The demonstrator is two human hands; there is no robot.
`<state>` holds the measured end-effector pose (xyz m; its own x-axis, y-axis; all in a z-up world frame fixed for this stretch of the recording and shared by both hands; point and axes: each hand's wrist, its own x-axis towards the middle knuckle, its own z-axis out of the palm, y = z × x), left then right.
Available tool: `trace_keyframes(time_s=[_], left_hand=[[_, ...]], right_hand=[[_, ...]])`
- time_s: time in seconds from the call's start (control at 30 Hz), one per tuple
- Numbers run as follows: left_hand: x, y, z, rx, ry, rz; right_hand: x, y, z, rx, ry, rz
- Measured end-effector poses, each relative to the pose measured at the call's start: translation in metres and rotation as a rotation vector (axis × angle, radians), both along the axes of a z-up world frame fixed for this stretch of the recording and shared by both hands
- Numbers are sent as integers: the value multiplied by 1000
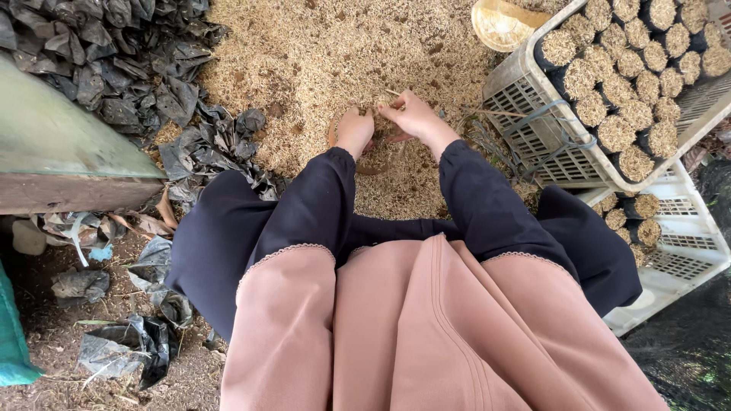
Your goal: The person scoops loose substrate from a large pile and packs it into small black nursery pots. They then place the filled pots into white plastic crates nearby.
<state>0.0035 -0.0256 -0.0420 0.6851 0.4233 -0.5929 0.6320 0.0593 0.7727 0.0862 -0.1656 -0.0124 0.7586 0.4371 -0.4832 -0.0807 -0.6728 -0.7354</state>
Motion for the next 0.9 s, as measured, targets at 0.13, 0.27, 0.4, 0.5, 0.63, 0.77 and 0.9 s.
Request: trace_keyframes(time_s=[0.13, 0.27, 0.4, 0.5, 0.63, 0.77, 0.9], left_hand=[[3, 7, -29, 550, -254, -270], [-2, -4, -23, 700, -259, -208], [15, 5, -28, 140, 141, -138], [16, 8, -46, 384, -241, -187], [2, -4, -17, 551, -160, -294], [3, -9, -3, 534, -105, -217], [20, 7, -26, 406, -81, -164]], right_hand=[[0, 1, 26, -134, 74, 116], [7, -5, -26, -137, -269, 262], [9, -6, -48, 1, -291, 182], [10, -5, -20, -48, -42, 157], [13, 1, -15, -102, 23, 170], [14, -6, -34, 50, 2, 83], [2, 3, -36, 203, 101, -26]])
